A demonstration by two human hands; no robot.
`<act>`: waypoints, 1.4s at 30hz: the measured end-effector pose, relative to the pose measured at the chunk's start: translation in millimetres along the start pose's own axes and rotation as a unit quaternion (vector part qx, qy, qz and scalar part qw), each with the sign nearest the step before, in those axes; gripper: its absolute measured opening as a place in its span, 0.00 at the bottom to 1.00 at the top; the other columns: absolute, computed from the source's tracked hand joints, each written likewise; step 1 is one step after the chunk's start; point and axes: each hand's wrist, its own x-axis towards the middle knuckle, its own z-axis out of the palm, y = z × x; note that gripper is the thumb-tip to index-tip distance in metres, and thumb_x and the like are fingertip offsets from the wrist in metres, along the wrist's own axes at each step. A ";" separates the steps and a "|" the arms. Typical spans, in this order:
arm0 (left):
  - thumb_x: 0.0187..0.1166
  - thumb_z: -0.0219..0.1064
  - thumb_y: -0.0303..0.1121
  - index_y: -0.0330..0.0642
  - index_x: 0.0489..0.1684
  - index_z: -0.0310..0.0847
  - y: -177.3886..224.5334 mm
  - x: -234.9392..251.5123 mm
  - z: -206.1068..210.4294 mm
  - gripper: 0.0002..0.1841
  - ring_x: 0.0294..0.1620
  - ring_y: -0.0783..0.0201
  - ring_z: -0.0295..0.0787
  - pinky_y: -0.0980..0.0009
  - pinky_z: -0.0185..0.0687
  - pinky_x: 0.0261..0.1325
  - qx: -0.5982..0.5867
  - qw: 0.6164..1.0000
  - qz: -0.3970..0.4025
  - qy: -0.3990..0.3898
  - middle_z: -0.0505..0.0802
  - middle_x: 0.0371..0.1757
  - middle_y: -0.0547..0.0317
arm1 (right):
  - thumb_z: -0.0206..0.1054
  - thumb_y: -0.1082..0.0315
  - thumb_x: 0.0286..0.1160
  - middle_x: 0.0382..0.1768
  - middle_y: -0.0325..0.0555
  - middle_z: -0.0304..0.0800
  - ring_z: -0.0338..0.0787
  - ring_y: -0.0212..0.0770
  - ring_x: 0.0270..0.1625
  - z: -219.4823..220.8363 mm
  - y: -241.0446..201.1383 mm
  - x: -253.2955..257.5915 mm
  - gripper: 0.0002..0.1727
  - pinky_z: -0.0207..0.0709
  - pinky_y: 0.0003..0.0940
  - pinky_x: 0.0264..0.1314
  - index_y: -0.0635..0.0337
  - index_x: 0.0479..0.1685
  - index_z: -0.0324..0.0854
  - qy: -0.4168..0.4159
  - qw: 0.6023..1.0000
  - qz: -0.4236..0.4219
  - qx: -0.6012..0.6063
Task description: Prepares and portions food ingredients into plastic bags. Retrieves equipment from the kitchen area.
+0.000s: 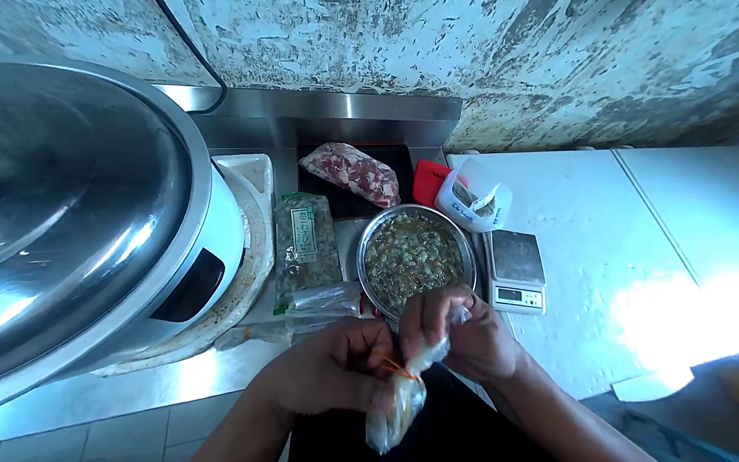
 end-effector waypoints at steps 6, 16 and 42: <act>0.79 0.71 0.36 0.43 0.43 0.82 14.6 -2.7 1.7 0.08 0.52 0.71 0.85 0.74 0.85 0.54 0.135 0.985 0.047 0.095 0.87 0.50 0.62 | 0.75 0.69 0.70 0.45 0.42 0.91 0.90 0.35 0.51 -7.9 -0.7 -2.8 0.07 0.85 0.34 0.55 0.52 0.44 0.87 0.043 0.995 0.028 -0.091; 0.85 0.64 0.38 0.43 0.42 0.88 8.4 1.2 3.8 0.10 0.47 0.68 0.87 0.72 0.86 0.50 0.144 0.961 -0.023 0.235 0.91 0.49 0.59 | 0.75 0.75 0.70 0.40 0.42 0.92 0.90 0.30 0.46 -5.7 -0.8 -6.9 0.05 0.84 0.25 0.48 0.58 0.37 0.84 0.084 0.963 0.037 -0.252; 0.82 0.61 0.25 0.48 0.51 0.75 1.7 2.1 10.8 0.07 0.40 0.59 0.93 0.65 0.90 0.51 -0.065 0.907 0.012 0.416 0.92 0.37 0.49 | 0.68 0.74 0.73 0.38 0.45 0.90 0.89 0.32 0.44 -0.1 24.7 -9.5 0.03 0.85 0.25 0.45 0.61 0.34 0.79 0.097 0.868 -0.075 -0.481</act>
